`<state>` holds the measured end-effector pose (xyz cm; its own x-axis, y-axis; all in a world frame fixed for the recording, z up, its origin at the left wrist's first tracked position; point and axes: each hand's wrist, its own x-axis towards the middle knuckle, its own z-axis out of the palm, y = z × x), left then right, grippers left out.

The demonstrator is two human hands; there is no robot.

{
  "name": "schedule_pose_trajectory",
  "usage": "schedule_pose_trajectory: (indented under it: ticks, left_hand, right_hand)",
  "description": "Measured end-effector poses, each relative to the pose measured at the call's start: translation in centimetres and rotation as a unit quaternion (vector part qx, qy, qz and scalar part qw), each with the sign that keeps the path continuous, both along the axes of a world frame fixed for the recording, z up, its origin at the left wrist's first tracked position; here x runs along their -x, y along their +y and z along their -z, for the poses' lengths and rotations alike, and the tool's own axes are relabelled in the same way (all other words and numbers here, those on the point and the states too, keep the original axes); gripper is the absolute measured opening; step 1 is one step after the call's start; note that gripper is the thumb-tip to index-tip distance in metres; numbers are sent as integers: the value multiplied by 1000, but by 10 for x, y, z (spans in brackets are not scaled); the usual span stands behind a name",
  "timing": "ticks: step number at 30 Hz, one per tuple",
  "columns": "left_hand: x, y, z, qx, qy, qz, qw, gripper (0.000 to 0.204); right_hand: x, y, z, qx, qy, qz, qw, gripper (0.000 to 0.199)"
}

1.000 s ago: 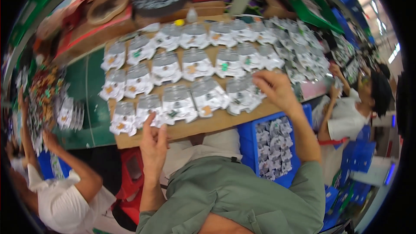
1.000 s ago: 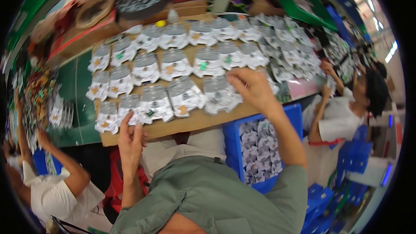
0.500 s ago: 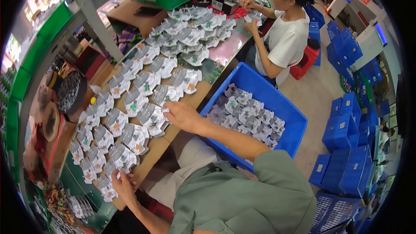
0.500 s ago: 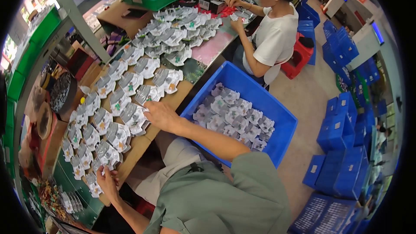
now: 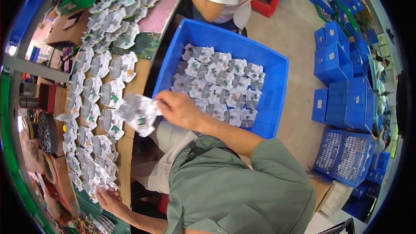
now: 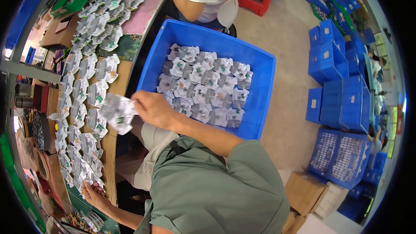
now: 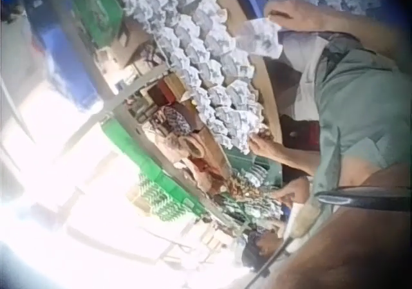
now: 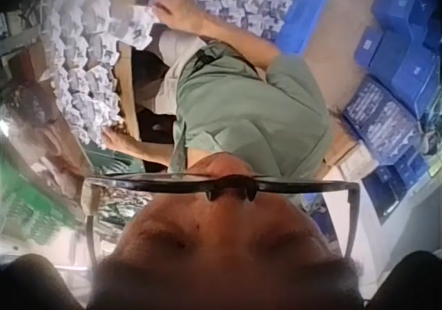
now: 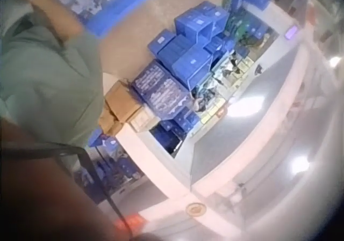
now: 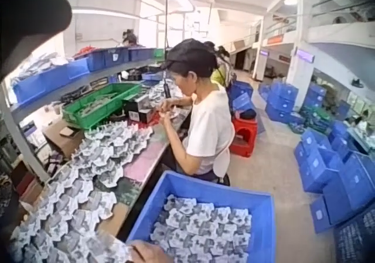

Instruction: The person assembles small electronic or plastic components by hand, taking them from packaging bags, plastic trays, and bins and fitting them together.

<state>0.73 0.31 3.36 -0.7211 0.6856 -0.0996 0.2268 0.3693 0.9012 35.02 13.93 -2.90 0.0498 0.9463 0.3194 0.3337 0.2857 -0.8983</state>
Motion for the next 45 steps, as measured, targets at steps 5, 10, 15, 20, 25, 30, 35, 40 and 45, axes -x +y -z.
schedule_pose_trajectory:
  ticks: [5,10,15,20,25,30,35,40,45]
  left_hand:
    - [-41,28,-9,-34,-29,76,996,26]
    - [-116,63,-7,25,-87,208,974,26]
    - [-168,79,5,48,-152,324,932,23]
    - [-192,83,12,97,-188,376,902,23]
    - [-202,87,22,123,-169,411,888,23]
    - [-229,101,46,125,-169,479,852,25]
    - [-247,113,62,136,-76,532,832,25]
    - [-269,123,84,125,28,562,817,26]
    - [-304,128,94,108,48,611,783,34]
  right_hand:
    - [-100,-67,69,213,-3,131,968,23]
    - [-171,-96,164,371,168,253,878,40]
    - [-193,-86,203,404,303,363,783,43]
    - [-195,-75,229,379,364,368,767,46]
    - [-175,-56,243,330,425,354,765,49]
    - [-181,-70,199,425,272,335,796,48]
    - [-152,-86,85,409,297,74,860,33]
    - [-130,-87,54,410,222,-65,882,33]
    - [-157,-100,104,437,333,108,828,24]
